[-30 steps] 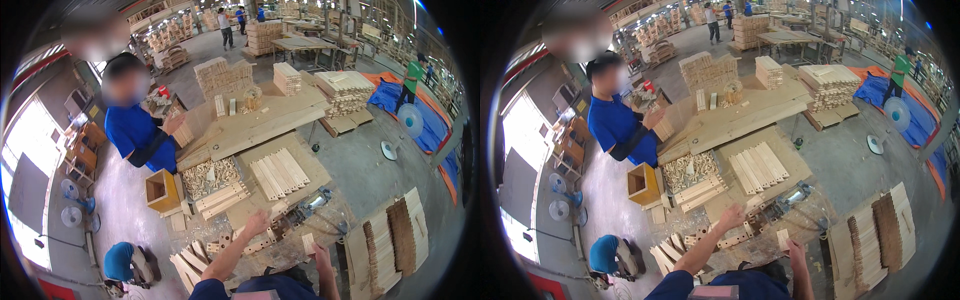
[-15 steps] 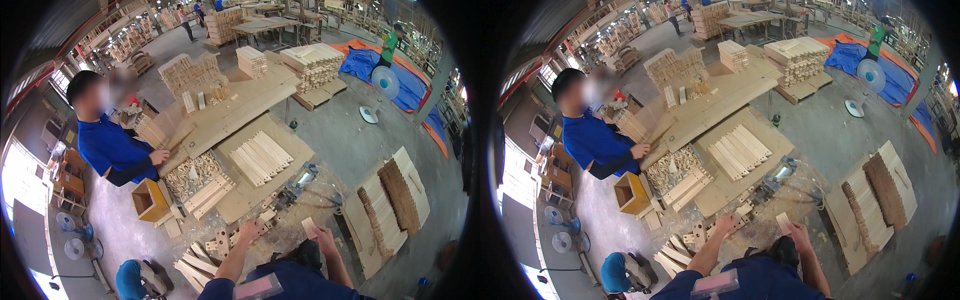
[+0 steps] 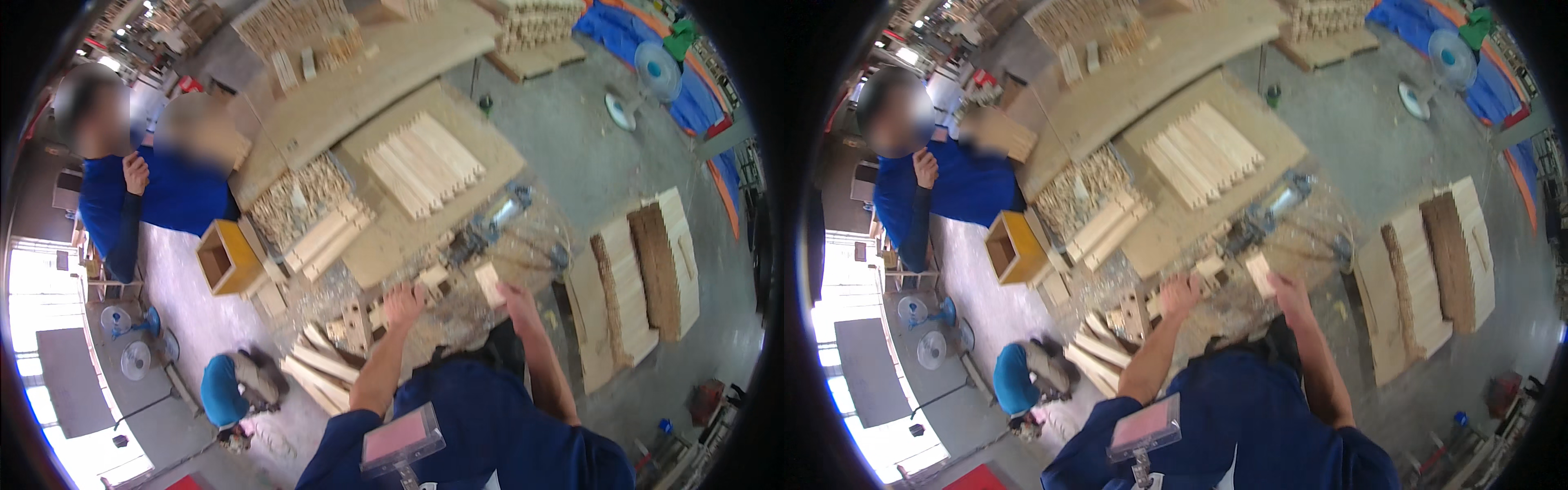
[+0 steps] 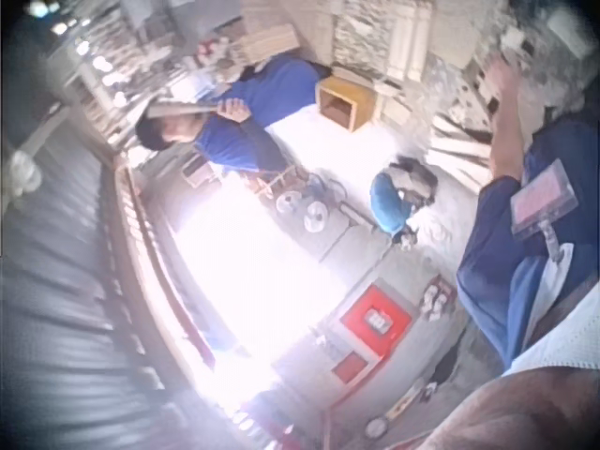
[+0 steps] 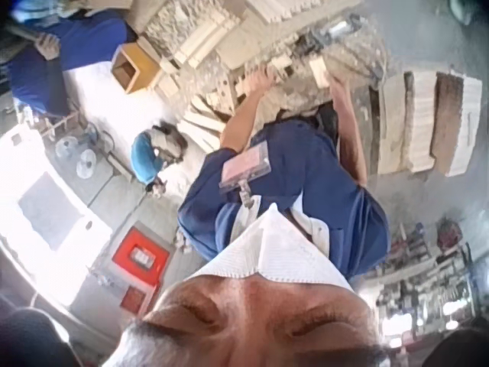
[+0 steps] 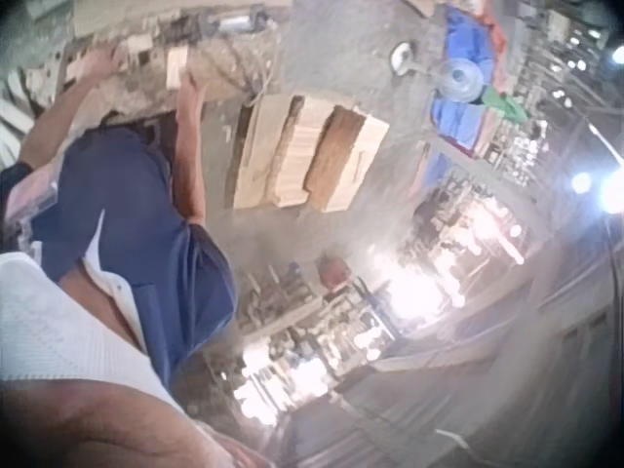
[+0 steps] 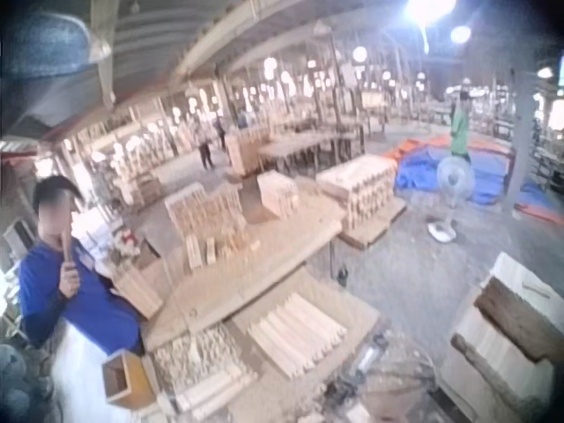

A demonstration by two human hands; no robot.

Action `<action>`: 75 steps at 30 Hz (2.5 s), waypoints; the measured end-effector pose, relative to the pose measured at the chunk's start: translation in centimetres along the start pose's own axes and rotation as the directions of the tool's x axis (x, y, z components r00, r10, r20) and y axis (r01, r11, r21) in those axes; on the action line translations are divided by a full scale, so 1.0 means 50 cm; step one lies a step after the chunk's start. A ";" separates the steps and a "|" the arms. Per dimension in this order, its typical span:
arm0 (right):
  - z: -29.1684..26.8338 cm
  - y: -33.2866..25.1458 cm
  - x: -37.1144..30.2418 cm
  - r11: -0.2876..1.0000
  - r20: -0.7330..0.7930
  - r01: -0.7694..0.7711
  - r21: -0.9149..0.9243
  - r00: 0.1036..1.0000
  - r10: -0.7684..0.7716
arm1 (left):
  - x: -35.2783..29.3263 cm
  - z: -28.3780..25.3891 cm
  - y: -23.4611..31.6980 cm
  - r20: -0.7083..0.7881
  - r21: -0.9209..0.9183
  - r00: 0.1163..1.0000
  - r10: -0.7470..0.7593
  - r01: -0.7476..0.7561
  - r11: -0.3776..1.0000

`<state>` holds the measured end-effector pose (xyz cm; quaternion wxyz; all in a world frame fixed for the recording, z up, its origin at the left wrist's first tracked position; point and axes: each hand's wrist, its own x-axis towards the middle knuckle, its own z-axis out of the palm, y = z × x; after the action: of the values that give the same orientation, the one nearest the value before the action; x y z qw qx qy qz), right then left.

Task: The person repeatedly picks up small wooden pieces with pre-drilled holes and assembles them by hand on a workbench. They align and press the pieces together, then place the assembled units into a stack. The process is continuous and repetitive throughout the clip.

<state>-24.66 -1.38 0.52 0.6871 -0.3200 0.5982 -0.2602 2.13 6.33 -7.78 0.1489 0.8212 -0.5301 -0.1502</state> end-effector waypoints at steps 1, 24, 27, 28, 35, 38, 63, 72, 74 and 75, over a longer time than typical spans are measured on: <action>-0.001 -0.007 0.008 1.000 0.010 -0.013 0.002 1.000 0.013 | -0.003 0.008 -0.004 -0.009 -0.016 1.000 0.012 -0.012 1.000; 0.094 -0.024 0.040 1.000 0.153 -0.009 0.017 0.988 0.006 | 0.004 0.016 -0.018 0.032 -0.112 0.998 -0.046 0.049 0.993; 0.081 -0.026 0.043 1.000 0.174 0.021 0.016 0.985 -0.023 | 0.004 0.005 -0.011 -0.021 -0.163 0.999 -0.031 0.027 0.986; 0.076 -0.028 0.044 0.999 0.152 0.026 0.018 0.988 -0.029 | -0.004 -0.003 -0.006 -0.087 -0.189 0.996 -0.003 -0.013 0.982; 0.063 -0.038 0.045 0.995 0.187 0.055 0.085 0.980 -0.070 | -0.027 -0.110 0.085 -0.213 -0.282 0.962 0.170 -0.227 0.932; 0.053 -0.049 0.042 0.992 0.253 0.041 0.122 0.965 -0.071 | -0.018 -0.148 0.096 -0.143 -0.271 0.970 0.194 -0.227 0.935; 0.041 -0.139 0.216 0.987 0.157 -0.066 0.148 0.987 0.042 | 0.298 -0.067 0.092 0.087 -0.737 0.897 -0.434 0.351 0.578; -0.001 -0.174 0.270 0.980 0.140 -0.064 0.188 0.989 0.037 | 0.636 0.072 0.052 -0.137 -0.388 0.647 -0.750 0.662 0.641; -0.006 -0.171 0.279 0.981 0.131 -0.074 0.180 0.990 0.051 | 0.645 0.086 0.051 -0.114 -0.350 0.629 -0.769 0.699 0.624; -0.012 -0.168 0.284 0.982 0.131 -0.083 0.169 0.990 0.061 | 0.642 0.087 0.051 -0.084 -0.380 0.623 -0.778 0.702 0.603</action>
<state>-22.90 -17.51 -2.55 0.7576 -0.2525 0.5401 -0.2658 10.86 -24.41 -13.56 0.2626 0.9443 -0.0860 -0.1788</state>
